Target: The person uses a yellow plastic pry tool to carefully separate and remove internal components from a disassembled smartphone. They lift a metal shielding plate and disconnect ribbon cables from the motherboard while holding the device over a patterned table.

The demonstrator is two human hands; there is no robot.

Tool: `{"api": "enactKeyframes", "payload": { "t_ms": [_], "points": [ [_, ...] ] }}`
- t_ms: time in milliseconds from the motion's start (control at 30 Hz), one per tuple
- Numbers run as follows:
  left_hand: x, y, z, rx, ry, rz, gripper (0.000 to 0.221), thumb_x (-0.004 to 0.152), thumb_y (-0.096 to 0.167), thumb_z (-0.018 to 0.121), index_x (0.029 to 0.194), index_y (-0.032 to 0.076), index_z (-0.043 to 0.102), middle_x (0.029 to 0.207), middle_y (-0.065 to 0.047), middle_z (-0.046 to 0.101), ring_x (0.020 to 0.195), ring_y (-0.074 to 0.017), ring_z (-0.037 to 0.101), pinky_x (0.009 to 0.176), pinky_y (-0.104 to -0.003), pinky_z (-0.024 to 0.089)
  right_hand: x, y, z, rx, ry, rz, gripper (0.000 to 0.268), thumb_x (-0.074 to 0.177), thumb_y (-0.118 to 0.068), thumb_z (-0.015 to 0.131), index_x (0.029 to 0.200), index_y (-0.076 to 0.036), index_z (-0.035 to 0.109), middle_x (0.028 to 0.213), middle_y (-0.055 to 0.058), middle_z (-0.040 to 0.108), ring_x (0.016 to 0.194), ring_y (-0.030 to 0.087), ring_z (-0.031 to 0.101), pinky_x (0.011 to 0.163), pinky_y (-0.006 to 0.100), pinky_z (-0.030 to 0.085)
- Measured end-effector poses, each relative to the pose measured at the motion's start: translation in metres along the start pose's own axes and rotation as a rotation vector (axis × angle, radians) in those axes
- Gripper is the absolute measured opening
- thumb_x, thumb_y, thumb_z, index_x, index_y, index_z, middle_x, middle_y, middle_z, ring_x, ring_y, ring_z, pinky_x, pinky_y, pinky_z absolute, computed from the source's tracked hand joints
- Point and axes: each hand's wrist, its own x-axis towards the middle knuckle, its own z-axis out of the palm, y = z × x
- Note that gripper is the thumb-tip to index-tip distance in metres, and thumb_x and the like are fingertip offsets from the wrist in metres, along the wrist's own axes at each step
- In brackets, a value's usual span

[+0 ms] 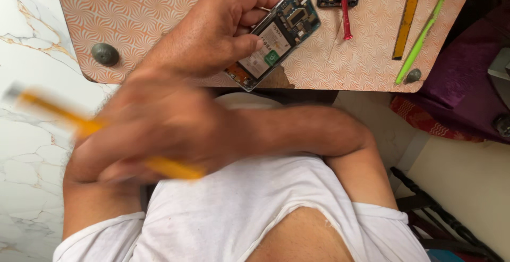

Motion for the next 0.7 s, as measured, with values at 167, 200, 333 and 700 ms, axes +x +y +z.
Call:
{"api": "enactKeyframes", "payload": {
  "t_ms": [167, 200, 333, 700],
  "points": [
    [-0.004, -0.002, -0.001, 0.11, 0.085, 0.025, 0.054, 0.088, -0.015, 0.064, 0.14, -0.003, 0.056, 0.122, -0.011, 0.073, 0.111, -0.0122, 0.069, 0.095, -0.027, 0.059, -0.032, 0.005, -0.078, -0.071, 0.248, 0.054, 0.049, 0.108, -0.051, 0.043, 0.125, -0.01, 0.064, 0.108, 0.012, 0.068, 0.091, 0.026, 0.064, 0.081, 0.039, 0.051],
    [-0.005, -0.003, -0.001, 0.19, 0.115, 0.077, 0.052, 0.09, -0.015, 0.07, 0.139, -0.004, 0.056, 0.12, -0.013, 0.072, 0.111, -0.0132, 0.069, 0.096, -0.027, 0.06, -0.04, 0.005, -0.085, -0.083, 0.347, 0.079, 0.055, 0.105, -0.055, 0.04, 0.118, -0.01, 0.068, 0.099, 0.015, 0.07, 0.086, 0.029, 0.065, 0.077, 0.04, 0.052],
    [-0.005, -0.006, -0.002, 0.061, 0.083, 0.018, 0.049, 0.088, -0.018, 0.059, 0.134, -0.002, 0.054, 0.118, -0.01, 0.076, 0.111, -0.0119, 0.073, 0.095, -0.026, 0.061, -0.07, -0.007, -0.103, -0.067, 0.61, 0.208, 0.053, 0.105, -0.049, 0.053, 0.125, -0.001, 0.06, 0.099, 0.02, 0.07, 0.082, 0.021, 0.064, 0.065, 0.03, 0.052],
    [-0.004, -0.003, -0.006, -0.146, 0.091, 0.0, 0.046, 0.091, -0.016, 0.054, 0.134, -0.003, 0.046, 0.114, -0.016, 0.075, 0.105, -0.0163, 0.077, 0.093, -0.03, 0.065, -0.109, 0.006, -0.125, -0.326, 0.576, 0.241, 0.019, 0.105, -0.011, 0.06, 0.12, 0.002, 0.057, 0.094, 0.02, 0.066, 0.071, 0.022, 0.067, 0.064, 0.031, 0.059]
  ]
}}
